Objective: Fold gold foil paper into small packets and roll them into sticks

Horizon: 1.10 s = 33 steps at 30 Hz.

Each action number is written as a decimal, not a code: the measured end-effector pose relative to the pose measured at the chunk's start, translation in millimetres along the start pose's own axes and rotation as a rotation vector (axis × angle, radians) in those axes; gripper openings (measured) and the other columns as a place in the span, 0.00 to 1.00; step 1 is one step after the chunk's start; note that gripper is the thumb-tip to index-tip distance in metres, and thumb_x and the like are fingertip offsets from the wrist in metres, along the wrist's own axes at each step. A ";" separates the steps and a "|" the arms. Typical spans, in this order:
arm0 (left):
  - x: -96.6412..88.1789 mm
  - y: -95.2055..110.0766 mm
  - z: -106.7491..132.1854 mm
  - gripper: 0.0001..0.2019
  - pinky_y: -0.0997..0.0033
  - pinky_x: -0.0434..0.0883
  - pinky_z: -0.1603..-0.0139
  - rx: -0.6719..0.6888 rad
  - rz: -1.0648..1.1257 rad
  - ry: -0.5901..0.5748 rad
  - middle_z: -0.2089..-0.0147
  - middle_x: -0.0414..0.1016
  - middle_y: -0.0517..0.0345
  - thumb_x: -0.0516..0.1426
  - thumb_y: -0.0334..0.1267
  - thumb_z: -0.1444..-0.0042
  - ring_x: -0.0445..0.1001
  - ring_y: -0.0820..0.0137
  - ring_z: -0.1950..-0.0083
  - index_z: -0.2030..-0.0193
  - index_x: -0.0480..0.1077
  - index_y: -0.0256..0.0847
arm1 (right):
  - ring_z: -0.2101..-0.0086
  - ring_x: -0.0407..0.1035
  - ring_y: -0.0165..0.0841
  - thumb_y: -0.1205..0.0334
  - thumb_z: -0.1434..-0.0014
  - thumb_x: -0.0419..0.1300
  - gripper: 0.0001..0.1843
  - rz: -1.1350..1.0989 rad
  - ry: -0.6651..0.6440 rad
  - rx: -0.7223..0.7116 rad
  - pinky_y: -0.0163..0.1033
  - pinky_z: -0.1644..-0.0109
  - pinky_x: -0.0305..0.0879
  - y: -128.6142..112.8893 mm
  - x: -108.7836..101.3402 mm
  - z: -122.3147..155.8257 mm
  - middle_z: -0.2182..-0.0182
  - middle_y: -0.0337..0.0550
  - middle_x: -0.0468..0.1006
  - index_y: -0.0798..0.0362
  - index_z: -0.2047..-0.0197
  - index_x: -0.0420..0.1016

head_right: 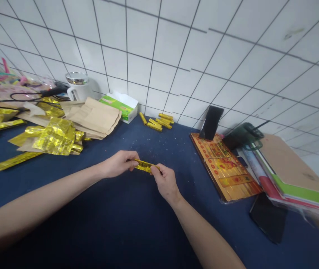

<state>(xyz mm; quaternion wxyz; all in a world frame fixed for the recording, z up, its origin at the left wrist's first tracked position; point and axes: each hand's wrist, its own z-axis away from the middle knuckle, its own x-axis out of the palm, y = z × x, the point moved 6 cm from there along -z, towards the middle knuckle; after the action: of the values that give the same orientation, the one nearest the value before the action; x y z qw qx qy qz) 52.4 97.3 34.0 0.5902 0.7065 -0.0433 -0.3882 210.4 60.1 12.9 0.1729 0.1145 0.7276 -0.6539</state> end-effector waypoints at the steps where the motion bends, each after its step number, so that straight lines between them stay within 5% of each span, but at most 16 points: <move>1: -1.1 0.0 -0.1 0.06 0.77 0.59 0.74 0.004 0.012 0.010 0.77 0.66 0.66 0.49 0.34 0.46 0.64 0.76 0.76 0.71 0.65 0.39 | 0.83 0.50 0.25 0.49 0.41 0.49 0.20 0.010 -0.008 -0.001 0.33 0.80 0.48 -1.5 0.2 0.6 0.86 0.32 0.57 0.52 0.79 0.62; 8: -14.6 -2.3 -3.6 0.04 0.76 0.61 0.69 0.036 0.143 0.146 0.75 0.64 0.65 0.52 0.30 0.51 0.63 0.76 0.72 0.69 0.67 0.38 | 0.80 0.55 0.27 0.57 0.41 0.49 0.16 0.375 -0.039 -0.286 0.35 0.73 0.52 -29.5 6.4 10.8 0.82 0.35 0.58 0.52 0.79 0.61; 12: -12.4 -3.9 -6.8 0.04 0.74 0.64 0.68 0.024 0.307 0.136 0.74 0.65 0.63 0.51 0.29 0.53 0.65 0.76 0.72 0.68 0.65 0.35 | 0.80 0.55 0.27 0.56 0.41 0.50 0.16 0.417 -0.134 -0.332 0.35 0.73 0.52 -32.3 19.0 17.1 0.82 0.35 0.59 0.52 0.79 0.62; 22: -1.6 0.9 -4.5 0.07 0.75 0.64 0.69 0.029 0.569 0.048 0.73 0.66 0.63 0.52 0.28 0.54 0.66 0.78 0.73 0.65 0.63 0.34 | 0.80 0.57 0.27 0.50 0.41 0.49 0.17 -0.066 -0.257 -0.049 0.34 0.76 0.55 -25.9 27.2 24.0 0.81 0.36 0.64 0.55 0.67 0.69; 29: -9.3 -4.6 -6.1 0.15 0.71 0.67 0.64 0.041 0.536 0.163 0.70 0.68 0.62 0.56 0.28 0.55 0.69 0.76 0.69 0.59 0.62 0.35 | 0.82 0.58 0.26 0.54 0.43 0.52 0.13 0.002 -0.128 0.040 0.32 0.77 0.56 -11.1 9.4 11.0 0.81 0.35 0.66 0.54 0.69 0.68; 33: -10.2 -6.5 -5.4 0.20 0.70 0.68 0.64 -0.007 0.502 0.198 0.60 0.68 0.56 0.59 0.31 0.56 0.71 0.75 0.67 0.55 0.60 0.37 | 0.82 0.59 0.26 0.54 0.43 0.52 0.12 0.083 -0.065 0.057 0.33 0.77 0.57 -7.8 -3.7 4.2 0.81 0.35 0.67 0.54 0.66 0.70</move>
<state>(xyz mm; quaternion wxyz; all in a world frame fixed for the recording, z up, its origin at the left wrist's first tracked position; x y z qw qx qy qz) 46.0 108.9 33.4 0.6717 0.7061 -0.1579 -0.1591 211.2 55.3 21.2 0.2200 0.1281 0.6974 -0.6699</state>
